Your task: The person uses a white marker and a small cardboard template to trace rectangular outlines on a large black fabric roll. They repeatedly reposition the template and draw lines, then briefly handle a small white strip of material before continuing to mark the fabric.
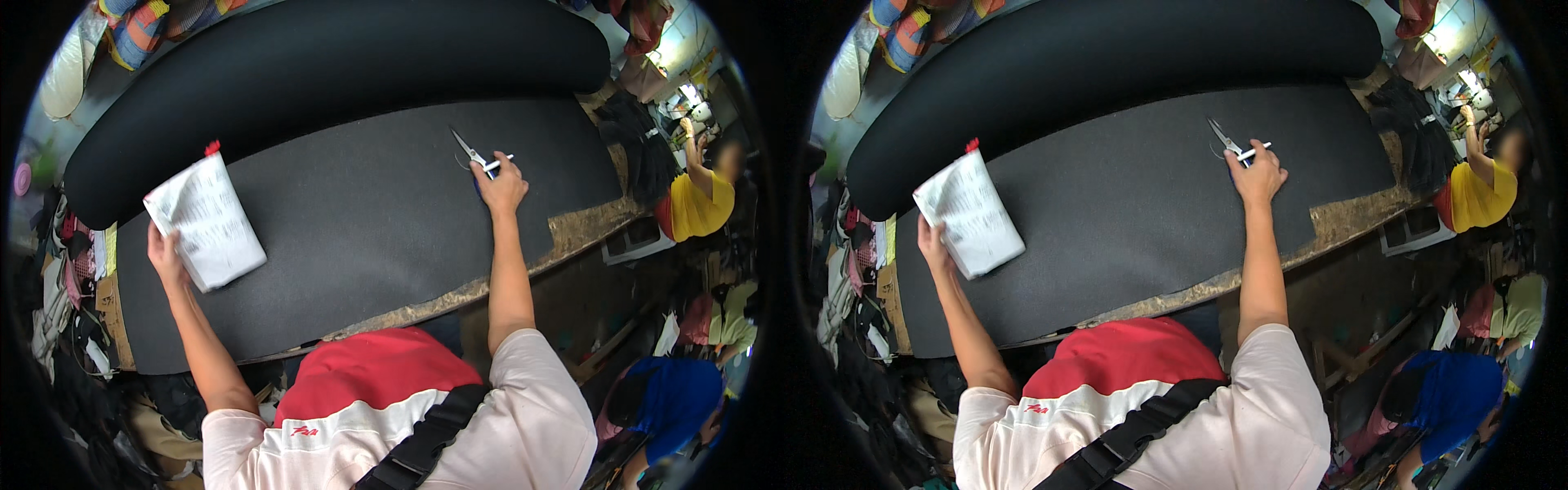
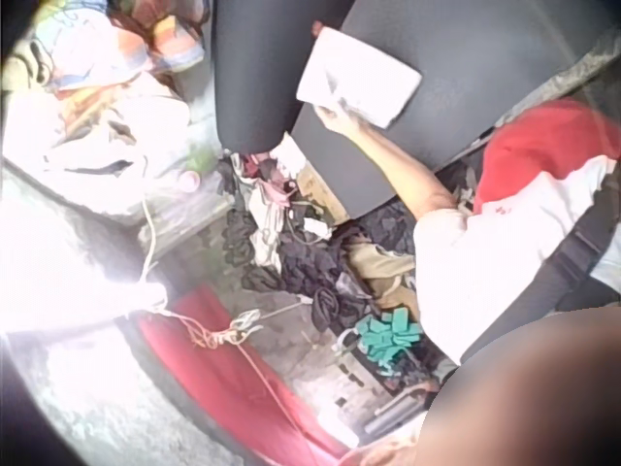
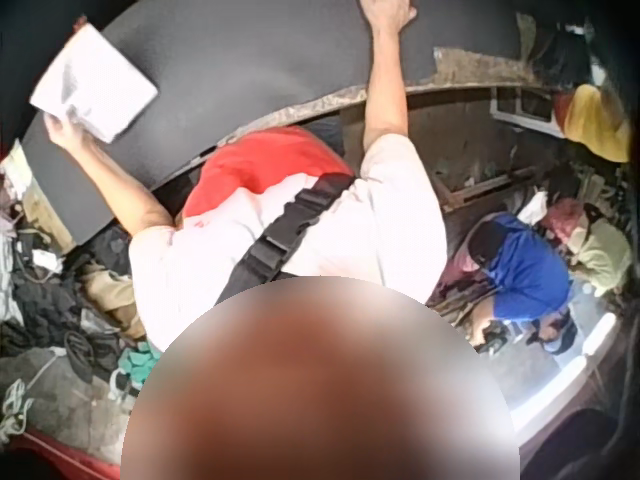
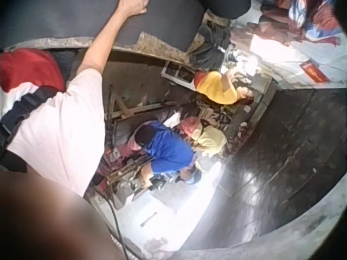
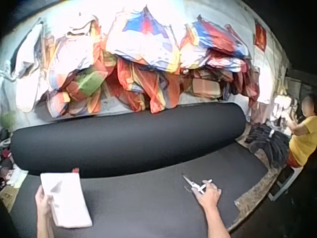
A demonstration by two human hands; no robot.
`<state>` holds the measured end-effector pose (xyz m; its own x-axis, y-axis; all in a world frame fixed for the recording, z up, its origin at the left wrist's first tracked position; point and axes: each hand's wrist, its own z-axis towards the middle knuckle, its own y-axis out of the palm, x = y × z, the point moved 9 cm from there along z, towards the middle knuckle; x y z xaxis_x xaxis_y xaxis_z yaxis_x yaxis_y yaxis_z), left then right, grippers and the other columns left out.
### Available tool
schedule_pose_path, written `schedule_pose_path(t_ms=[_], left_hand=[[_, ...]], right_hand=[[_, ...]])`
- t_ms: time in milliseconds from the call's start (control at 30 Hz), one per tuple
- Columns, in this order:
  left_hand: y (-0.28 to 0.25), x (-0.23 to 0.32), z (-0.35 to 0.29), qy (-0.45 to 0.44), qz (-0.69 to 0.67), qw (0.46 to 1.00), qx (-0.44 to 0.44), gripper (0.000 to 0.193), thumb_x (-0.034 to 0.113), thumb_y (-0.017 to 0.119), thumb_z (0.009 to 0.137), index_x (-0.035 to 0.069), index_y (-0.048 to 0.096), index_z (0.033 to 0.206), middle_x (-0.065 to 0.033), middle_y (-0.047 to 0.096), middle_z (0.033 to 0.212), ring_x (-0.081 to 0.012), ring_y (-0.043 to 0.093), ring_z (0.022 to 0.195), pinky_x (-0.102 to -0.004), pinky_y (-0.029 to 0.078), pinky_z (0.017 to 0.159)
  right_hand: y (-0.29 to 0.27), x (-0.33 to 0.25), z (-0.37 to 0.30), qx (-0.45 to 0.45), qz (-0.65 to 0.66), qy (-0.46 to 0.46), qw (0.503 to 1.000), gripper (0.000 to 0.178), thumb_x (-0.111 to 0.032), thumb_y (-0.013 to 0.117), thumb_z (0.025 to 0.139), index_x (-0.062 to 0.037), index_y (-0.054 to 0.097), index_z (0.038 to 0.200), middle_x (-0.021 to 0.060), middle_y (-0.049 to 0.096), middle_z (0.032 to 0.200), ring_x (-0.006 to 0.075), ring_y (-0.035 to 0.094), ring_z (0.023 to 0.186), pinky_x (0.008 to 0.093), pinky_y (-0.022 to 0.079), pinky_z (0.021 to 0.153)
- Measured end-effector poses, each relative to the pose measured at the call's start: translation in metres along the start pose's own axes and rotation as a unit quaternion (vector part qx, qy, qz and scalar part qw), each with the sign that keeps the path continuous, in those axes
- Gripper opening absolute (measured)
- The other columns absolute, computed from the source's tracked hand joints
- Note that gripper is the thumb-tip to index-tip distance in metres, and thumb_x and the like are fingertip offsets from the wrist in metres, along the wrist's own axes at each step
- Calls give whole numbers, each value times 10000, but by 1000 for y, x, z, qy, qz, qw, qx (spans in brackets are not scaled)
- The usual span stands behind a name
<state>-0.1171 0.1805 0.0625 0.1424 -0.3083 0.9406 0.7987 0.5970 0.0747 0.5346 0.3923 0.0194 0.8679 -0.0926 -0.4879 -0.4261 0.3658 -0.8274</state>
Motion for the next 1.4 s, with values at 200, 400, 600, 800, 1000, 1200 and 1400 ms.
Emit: schedule_pose_path(t_ms=[200,400,600,800,1000,1200,1400], left_hand=[[55,3,112,48,8,999,-9,742,-62,518,779,91,240,1450,-142,492,1293,-212,526,1126,-325,413,958],[65,-13,143,57,-8,998,17,750,-75,511,768,132,278,1450,-96,503,1305,-181,522,1136,-299,408,953],[31,-17,94,0,26,997,66,532,36,535,817,-15,400,1329,-109,549,1194,-175,539,1039,-306,416,920],[-110,-50,-25,-210,-75,939,261,329,63,553,749,-33,530,1063,-123,605,942,-251,609,817,-380,509,734],[-168,-31,-126,-34,334,873,353,538,97,588,772,-89,426,1250,-196,615,1094,-240,617,993,-327,472,862],[-145,-20,-134,-19,394,848,355,614,89,576,741,-103,380,1289,-226,606,1116,-263,605,1036,-327,448,905],[-140,-14,-133,-33,379,855,352,627,78,566,748,-101,359,1312,-209,624,1089,-231,632,970,-296,476,847]], right_hand=[[-15,23,31,23,-43,75,996,770,-576,681,692,-100,519,1275,163,512,1303,315,349,1315,656,138,1035],[-1,18,51,2,-64,52,997,763,-579,650,721,-118,482,1304,149,467,1352,294,306,1342,654,131,1039],[-4,38,13,36,-57,27,997,674,-565,628,754,-105,541,1238,157,546,1256,318,423,1253,637,164,1026],[-5,9,2,24,87,-162,983,686,-459,820,560,-101,618,1109,99,629,1056,295,581,1010,546,322,957],[-2,-14,2,-52,47,-116,991,630,-336,826,545,-66,639,1083,109,611,893,289,590,864,401,468,787],[11,-33,-15,-89,-55,-87,991,545,-251,740,580,-58,637,1078,164,612,951,344,565,939,434,458,844],[13,-55,-38,-57,-35,-166,984,368,-158,659,605,-34,629,950,188,590,936,368,539,911,451,447,820]])
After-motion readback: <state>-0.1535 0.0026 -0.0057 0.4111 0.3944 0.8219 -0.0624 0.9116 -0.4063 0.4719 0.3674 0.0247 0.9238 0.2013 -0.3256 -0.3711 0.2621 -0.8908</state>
